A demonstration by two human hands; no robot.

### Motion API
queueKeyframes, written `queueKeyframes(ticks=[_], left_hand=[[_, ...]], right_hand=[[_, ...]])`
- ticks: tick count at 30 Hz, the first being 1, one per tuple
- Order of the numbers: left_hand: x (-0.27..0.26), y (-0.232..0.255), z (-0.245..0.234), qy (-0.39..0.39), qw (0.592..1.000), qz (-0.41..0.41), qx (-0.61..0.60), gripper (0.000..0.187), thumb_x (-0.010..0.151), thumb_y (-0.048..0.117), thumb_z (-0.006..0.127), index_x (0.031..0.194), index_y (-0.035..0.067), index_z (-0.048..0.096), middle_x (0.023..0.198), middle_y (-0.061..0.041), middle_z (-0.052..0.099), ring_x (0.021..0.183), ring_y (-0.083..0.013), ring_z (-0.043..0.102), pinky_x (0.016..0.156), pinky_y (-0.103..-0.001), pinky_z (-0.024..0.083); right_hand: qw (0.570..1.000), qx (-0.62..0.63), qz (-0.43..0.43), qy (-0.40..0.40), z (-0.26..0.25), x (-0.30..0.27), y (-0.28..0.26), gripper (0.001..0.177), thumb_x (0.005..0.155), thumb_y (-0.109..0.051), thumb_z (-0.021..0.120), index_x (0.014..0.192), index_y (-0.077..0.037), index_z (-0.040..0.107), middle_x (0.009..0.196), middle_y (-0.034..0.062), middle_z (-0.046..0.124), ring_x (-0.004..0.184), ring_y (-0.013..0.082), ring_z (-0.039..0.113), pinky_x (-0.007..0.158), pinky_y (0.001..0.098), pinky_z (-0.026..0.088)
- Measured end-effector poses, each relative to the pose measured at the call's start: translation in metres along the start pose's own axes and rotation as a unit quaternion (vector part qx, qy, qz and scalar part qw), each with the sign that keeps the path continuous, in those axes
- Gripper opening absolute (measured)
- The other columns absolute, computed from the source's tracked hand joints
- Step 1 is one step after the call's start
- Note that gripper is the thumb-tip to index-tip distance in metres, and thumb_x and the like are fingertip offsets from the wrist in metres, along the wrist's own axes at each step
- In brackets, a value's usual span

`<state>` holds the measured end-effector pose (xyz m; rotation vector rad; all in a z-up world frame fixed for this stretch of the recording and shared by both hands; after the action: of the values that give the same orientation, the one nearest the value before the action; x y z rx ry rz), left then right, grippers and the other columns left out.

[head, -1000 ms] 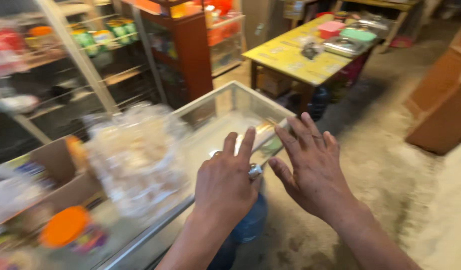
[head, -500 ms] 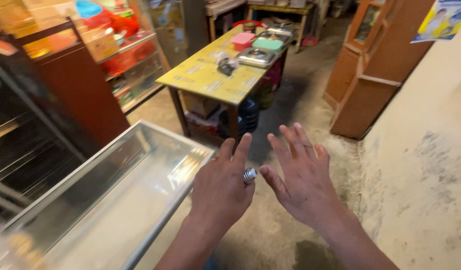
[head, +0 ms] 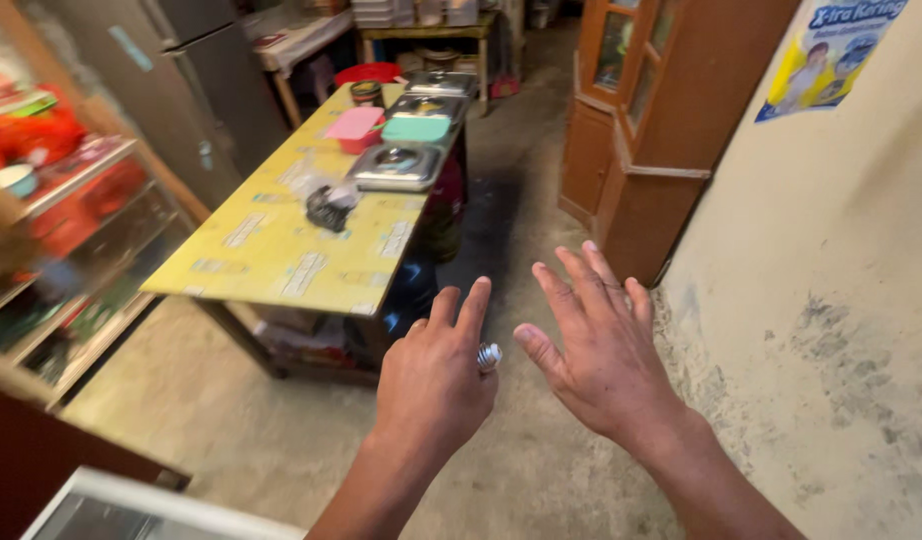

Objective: The person unscrews a light bulb from a ceiling fixture, walks through a small shop area, and attempts to screw the bulb into a second fixture. The person then walks into a back room and touches a hanging towel.

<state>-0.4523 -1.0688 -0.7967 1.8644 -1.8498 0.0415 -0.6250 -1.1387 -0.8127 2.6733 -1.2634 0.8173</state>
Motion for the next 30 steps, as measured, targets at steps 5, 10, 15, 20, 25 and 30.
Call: queueKeyframes(ticks=[5,10,15,20,25,30], left_hand=[[0.122,-0.024,0.060,-0.025,1.000,0.015,0.005,0.086,0.069,0.015,0.078,0.150,0.014,0.047,0.136,-0.019,0.056,0.091,-0.0384,0.067,0.073,-0.048,0.057],[0.254,-0.052,0.120,-0.028,1.000,-0.007,0.012,0.087,0.071,0.017,0.079,0.151,0.014,0.045,0.143,-0.020,0.053,0.096,-0.0399,0.067,0.075,-0.049,0.057],[0.380,-0.075,0.152,-0.035,0.999,-0.040,0.013,0.089,0.070,0.017,0.079,0.152,0.015,0.044,0.146,-0.018,0.052,0.101,-0.0394,0.066,0.079,-0.049,0.056],[0.496,-0.119,0.199,-0.015,0.999,-0.046,-0.001,0.088,0.070,0.019,0.080,0.151,0.014,0.045,0.146,-0.020,0.052,0.105,-0.0413,0.063,0.081,-0.048,0.055],[0.616,-0.177,0.267,-0.004,1.000,-0.018,-0.025,0.090,0.068,0.017,0.080,0.151,0.013,0.045,0.147,-0.021,0.051,0.109,-0.0440,0.062,0.082,-0.049,0.054],[0.755,-0.225,0.305,-0.027,0.999,0.027,-0.034,0.088,0.068,0.016,0.080,0.147,0.009,0.042,0.140,-0.021,0.052,0.103,-0.0412,0.063,0.081,-0.050,0.054]], right_hand=[[1.000,0.004,0.024,0.006,0.058,0.087,0.076,0.067,0.097,-0.053,0.052,0.147,-0.008,0.048,0.157,0.0185,0.037,0.150,0.0355,0.023,0.111,0.0649,0.019],[1.000,0.027,0.009,-0.003,0.124,0.193,0.165,0.067,0.097,-0.051,0.054,0.146,-0.006,0.049,0.157,0.0186,0.038,0.150,0.0364,0.024,0.111,0.0641,0.020],[1.000,0.022,-0.017,-0.005,0.161,0.305,0.233,0.065,0.096,-0.050,0.056,0.143,-0.005,0.051,0.155,0.0184,0.039,0.150,0.0369,0.025,0.111,0.0632,0.023],[0.999,0.022,-0.034,0.006,0.214,0.410,0.294,0.066,0.096,-0.049,0.056,0.144,-0.005,0.050,0.156,0.0200,0.039,0.150,0.0379,0.025,0.110,0.0647,0.023],[1.000,0.012,-0.010,0.027,0.290,0.510,0.355,0.067,0.094,-0.049,0.057,0.146,-0.007,0.049,0.156,0.0198,0.038,0.150,0.0373,0.025,0.111,0.0645,0.023],[0.998,-0.039,0.038,0.011,0.341,0.624,0.411,0.067,0.094,-0.049,0.056,0.146,-0.009,0.047,0.158,0.0176,0.035,0.152,0.0363,0.023,0.112,0.0635,0.021]])
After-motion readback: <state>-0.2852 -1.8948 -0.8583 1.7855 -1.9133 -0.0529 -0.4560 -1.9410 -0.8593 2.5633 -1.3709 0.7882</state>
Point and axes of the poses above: each hand's wrist, its own x-axis towards the middle knuckle, its own z-axis out of the palm, y = z × x, the point moved 1 cm from there along x, towards the middle knuckle
